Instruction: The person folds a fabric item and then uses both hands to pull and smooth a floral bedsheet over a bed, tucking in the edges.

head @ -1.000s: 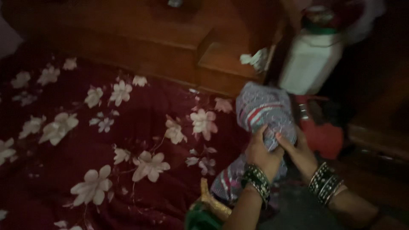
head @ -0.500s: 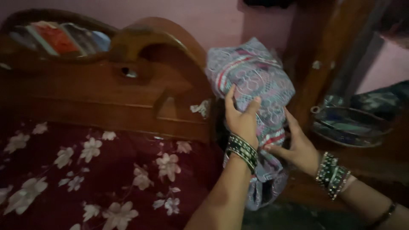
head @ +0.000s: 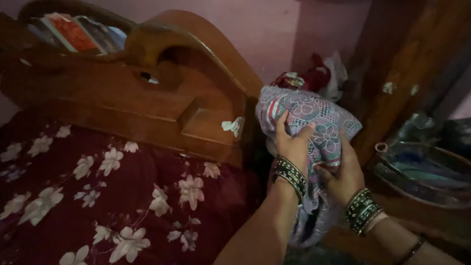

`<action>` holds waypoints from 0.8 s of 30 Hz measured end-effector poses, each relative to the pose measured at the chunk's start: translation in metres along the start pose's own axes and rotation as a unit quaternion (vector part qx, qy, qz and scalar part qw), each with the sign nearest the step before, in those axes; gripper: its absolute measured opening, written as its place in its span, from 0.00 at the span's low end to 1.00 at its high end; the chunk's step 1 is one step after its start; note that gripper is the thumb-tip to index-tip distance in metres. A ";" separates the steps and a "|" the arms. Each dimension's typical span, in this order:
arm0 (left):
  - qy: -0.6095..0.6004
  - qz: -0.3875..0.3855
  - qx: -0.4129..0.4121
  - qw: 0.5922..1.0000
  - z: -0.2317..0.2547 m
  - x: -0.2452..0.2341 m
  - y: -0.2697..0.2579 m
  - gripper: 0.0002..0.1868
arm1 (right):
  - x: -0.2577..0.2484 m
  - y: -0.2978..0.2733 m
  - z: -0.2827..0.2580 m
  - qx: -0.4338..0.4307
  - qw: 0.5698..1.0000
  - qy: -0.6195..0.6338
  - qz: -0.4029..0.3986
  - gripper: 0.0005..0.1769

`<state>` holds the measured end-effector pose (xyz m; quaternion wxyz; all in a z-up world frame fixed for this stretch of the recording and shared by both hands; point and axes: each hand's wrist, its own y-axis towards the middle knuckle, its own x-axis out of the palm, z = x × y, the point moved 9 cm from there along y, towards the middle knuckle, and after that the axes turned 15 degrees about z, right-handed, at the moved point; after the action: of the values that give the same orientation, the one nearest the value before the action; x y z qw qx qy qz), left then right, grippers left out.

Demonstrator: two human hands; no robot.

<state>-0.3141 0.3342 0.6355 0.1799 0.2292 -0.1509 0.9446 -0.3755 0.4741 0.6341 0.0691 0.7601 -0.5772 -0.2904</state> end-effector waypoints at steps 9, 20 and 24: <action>-0.050 0.028 0.142 0.988 0.052 0.017 0.021 0.41 | 0.018 0.046 -0.033 -0.048 0.994 0.095 -0.027 0.56; 0.127 0.117 0.291 0.941 0.199 -0.081 -0.055 0.46 | 0.057 0.001 -0.161 -0.159 0.963 0.177 -0.130 0.54; 0.229 0.074 0.440 0.865 0.250 -0.128 -0.124 0.54 | 0.054 -0.042 -0.247 -0.273 0.945 0.153 -0.091 0.50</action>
<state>-0.0624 0.3180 0.8104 0.0191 0.0497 0.3097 0.9494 -0.2025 0.3811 0.7985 0.3353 0.7965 -0.3865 -0.3221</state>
